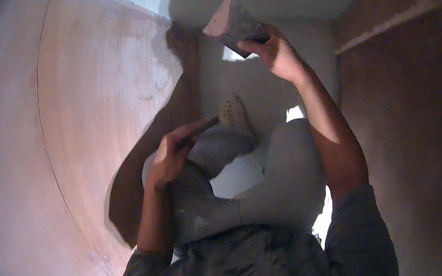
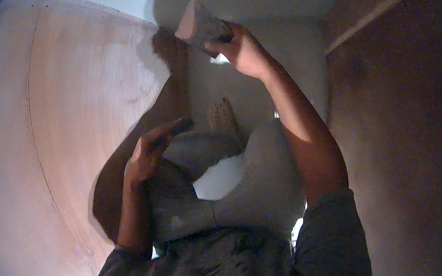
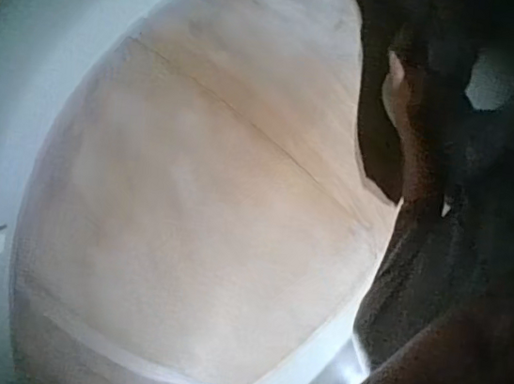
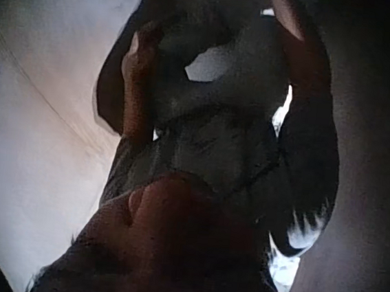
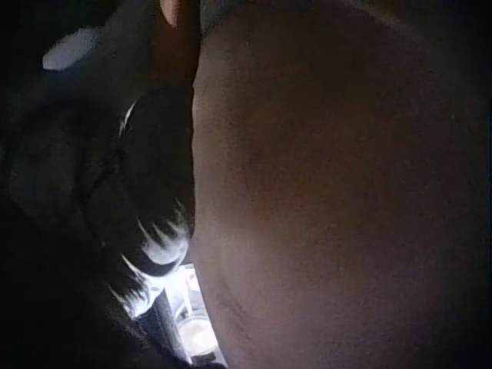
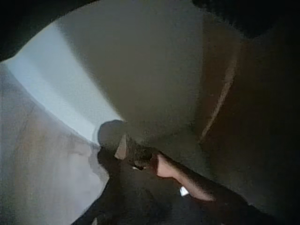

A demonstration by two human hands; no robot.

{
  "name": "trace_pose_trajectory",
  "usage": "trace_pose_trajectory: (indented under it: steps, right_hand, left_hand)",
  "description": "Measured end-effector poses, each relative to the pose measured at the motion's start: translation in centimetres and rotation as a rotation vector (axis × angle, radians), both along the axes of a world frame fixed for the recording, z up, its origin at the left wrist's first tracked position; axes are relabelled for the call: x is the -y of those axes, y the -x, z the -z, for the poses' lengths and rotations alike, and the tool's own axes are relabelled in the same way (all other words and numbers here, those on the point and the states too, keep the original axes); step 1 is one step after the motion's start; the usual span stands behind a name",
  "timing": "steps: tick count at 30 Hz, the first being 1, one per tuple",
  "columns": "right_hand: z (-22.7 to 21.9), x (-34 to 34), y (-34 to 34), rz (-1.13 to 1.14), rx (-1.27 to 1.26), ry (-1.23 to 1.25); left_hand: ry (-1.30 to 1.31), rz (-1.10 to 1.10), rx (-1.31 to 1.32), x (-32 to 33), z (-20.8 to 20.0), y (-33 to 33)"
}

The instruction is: The person uses two putty knives to transfer a white compound from a container onto a trowel, then applies it to a wooden surface. They repeatedly scrape the compound between the tools and spread it along the wood, occasionally dipping a stick into a container to retrieve more material.

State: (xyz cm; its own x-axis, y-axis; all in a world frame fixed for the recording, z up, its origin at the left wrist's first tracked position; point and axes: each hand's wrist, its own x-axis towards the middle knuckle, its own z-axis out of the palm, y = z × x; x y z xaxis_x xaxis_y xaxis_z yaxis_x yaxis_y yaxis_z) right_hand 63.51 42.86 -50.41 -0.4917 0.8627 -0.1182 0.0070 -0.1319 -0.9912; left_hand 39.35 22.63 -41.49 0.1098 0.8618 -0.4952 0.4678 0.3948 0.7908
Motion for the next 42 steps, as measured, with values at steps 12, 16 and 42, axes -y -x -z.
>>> trace_pose_trajectory:
  steps: [12, 16, 42]
  right_hand:
    - [-7.5, 16.7, -7.3, 0.265, -0.32, -0.027]
    - [-9.2, 19.5, -8.5, 0.306, -0.226, -0.13]
    - [-16.0, 36.3, -4.6, 0.159, -0.007, -0.741]
  left_hand:
    - [0.004, -0.362, 0.527, 19.3, -4.6, -5.2]
    - [0.112, -0.699, 0.746, 19.5, -7.7, -9.7]
    - [-0.03, -0.929, 1.012, 23.9, -9.0, -7.8]
